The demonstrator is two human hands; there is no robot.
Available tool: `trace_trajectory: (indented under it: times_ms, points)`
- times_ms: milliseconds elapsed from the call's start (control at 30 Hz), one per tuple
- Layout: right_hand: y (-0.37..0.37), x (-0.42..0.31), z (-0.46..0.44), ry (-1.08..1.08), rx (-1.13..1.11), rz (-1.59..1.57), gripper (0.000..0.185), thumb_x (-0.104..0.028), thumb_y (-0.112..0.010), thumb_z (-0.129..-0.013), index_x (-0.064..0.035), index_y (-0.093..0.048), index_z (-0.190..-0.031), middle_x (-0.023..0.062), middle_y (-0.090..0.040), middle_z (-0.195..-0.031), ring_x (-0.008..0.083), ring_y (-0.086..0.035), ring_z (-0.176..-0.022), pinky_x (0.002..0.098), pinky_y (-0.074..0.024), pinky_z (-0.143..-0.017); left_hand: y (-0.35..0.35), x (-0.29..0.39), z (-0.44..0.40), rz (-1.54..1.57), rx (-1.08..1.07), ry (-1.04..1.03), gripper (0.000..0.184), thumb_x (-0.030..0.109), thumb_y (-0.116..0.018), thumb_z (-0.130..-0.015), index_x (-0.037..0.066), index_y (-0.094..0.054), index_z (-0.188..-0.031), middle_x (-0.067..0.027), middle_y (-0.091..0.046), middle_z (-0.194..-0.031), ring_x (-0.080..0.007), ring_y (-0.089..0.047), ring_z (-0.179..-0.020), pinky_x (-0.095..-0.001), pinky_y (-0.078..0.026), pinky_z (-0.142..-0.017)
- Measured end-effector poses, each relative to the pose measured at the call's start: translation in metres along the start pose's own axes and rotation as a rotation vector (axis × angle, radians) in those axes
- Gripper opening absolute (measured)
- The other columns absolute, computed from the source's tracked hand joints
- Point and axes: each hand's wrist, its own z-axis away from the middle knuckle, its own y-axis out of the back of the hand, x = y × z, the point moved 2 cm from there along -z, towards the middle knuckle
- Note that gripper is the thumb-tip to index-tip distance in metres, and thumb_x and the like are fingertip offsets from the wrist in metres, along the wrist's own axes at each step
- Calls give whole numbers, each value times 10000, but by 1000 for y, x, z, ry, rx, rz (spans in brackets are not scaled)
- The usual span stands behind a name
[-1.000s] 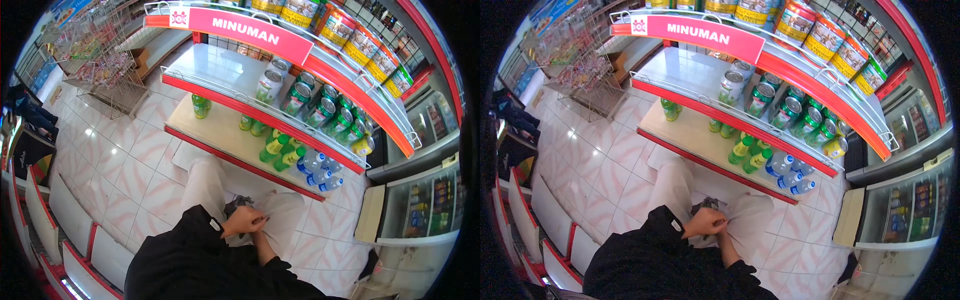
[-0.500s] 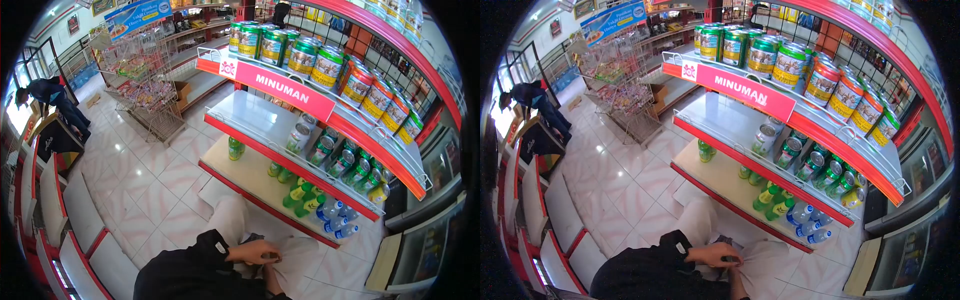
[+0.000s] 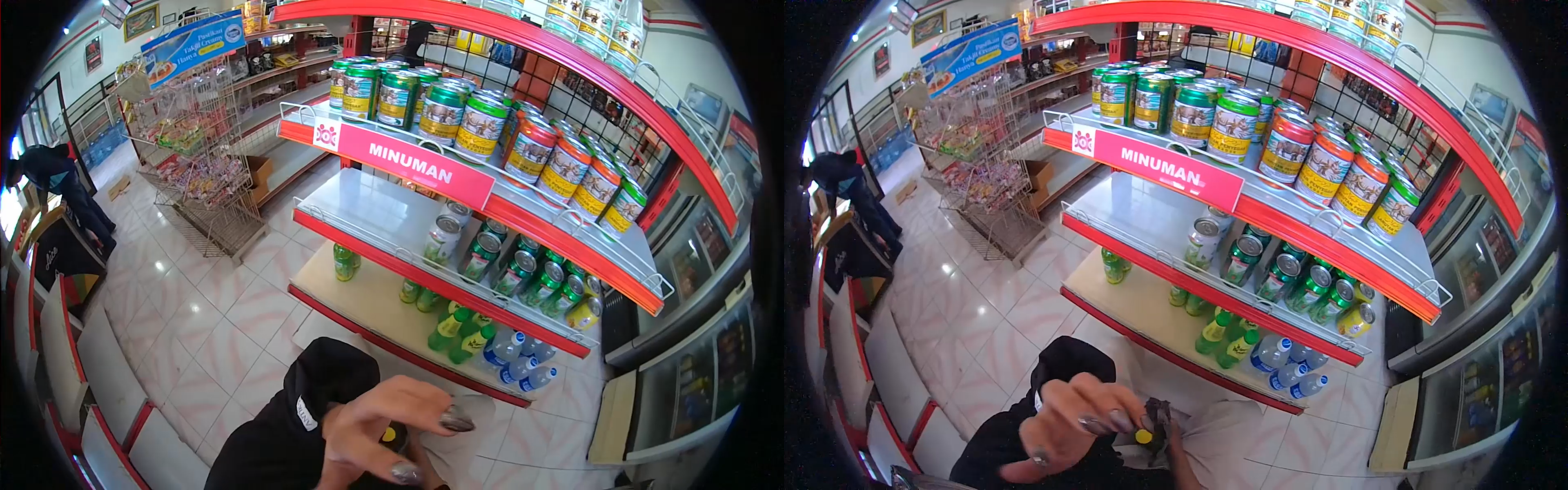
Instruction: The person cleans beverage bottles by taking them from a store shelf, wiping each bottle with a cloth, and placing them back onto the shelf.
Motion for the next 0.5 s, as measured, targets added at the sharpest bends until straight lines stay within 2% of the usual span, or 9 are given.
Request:
trace_trajectory:
  times_ms: [267, 433, 500]
  points:
    - [13, -1, 4, 29, 6, -19, 326, -196, -355, -899, -127, -390, -1216, 60, -401, -1145, 277, -353, -1081, 380, -200, -1008, -13, 21, 5, -145, -94, 131, 602, 534, -342, -843, 217, -224, -1341, -61, -141, -1397, -228, -284, -1196, -535, -311, -854]
    - [10, 5, 8, 11, -8, -18, 319, -181, -351, -902, -132, -395, -1213, 58, -398, -1144, 281, -347, -1086, 382, -188, -1019, 1, 22, 35, 14, -123, 241, 604, 507, -372, -846, 236, -180, -1350, -51, -106, -1405, -254, -277, -1184, -524, -309, -861]
    - [9, 11, 9, 11, -23, -9, 316, -176, -349, -903, -134, -396, -1212, 57, -397, -1144, 282, -344, -1088, 382, -183, -1024, -10, 24, 31, -22, -62, 206, 629, 492, -398, -844, 212, -160, -1355, -56, -149, -1388, -249, -288, -1168, -516, -300, -870]
